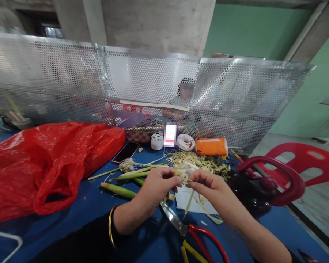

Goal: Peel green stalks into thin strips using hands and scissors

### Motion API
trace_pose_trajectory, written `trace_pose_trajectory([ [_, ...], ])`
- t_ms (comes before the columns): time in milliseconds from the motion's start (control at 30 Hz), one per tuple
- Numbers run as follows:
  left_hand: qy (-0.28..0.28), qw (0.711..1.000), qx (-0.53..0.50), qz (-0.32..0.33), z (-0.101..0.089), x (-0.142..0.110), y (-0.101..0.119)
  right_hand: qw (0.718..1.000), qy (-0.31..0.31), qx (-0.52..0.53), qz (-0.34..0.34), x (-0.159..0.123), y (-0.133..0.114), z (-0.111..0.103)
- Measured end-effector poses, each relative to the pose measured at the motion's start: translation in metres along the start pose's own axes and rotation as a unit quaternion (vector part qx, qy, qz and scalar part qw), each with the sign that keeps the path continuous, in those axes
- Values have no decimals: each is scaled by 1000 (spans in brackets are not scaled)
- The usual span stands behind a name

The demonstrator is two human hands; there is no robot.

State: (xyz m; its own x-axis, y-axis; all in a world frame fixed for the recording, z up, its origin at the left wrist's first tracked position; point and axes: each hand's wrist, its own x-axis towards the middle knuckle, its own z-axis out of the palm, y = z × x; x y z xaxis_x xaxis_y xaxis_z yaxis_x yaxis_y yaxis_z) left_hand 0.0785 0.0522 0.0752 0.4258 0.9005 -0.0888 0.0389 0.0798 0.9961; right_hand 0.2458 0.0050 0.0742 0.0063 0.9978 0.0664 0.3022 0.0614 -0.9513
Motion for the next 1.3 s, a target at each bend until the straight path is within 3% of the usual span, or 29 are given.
trace_pose_trajectory([
  [133, 1, 1000, 13, -9, 0, 0, 1, 999, 19, 23, -16, 0, -1, -4],
  [300, -15, 999, 34, -2, 1, -1, 1, 991, 80, -76, -71, -1, -6, -4],
  [400, -29, 998, 61, 15, 2, 0, 0, 987, 86, -104, -83, -2, -9, -7],
  [500, -21, 998, 58, 22, 0, 1, 1, 993, 48, -75, -72, -3, -10, -14],
  [600, -9, 1000, 26, -11, -4, 2, 3, 998, -13, 43, -41, -5, -10, -25],
  [800, -8, 1000, -14, -24, -7, 3, 7, 962, -118, 245, 31, -13, -18, -31],
  [900, -9, 999, -20, -30, -7, 2, 6, 966, -74, 249, 12, -13, -16, -28],
  [1000, -10, 999, -21, -31, -6, 3, 5, 978, 22, 201, -57, -11, -12, -26],
  [1133, -15, 999, -16, -38, -5, 3, 4, 970, 100, 183, -123, -10, -10, -23],
  [1300, -28, 998, -20, -51, -3, 1, 4, 952, 102, 252, -139, -9, -11, -15],
])
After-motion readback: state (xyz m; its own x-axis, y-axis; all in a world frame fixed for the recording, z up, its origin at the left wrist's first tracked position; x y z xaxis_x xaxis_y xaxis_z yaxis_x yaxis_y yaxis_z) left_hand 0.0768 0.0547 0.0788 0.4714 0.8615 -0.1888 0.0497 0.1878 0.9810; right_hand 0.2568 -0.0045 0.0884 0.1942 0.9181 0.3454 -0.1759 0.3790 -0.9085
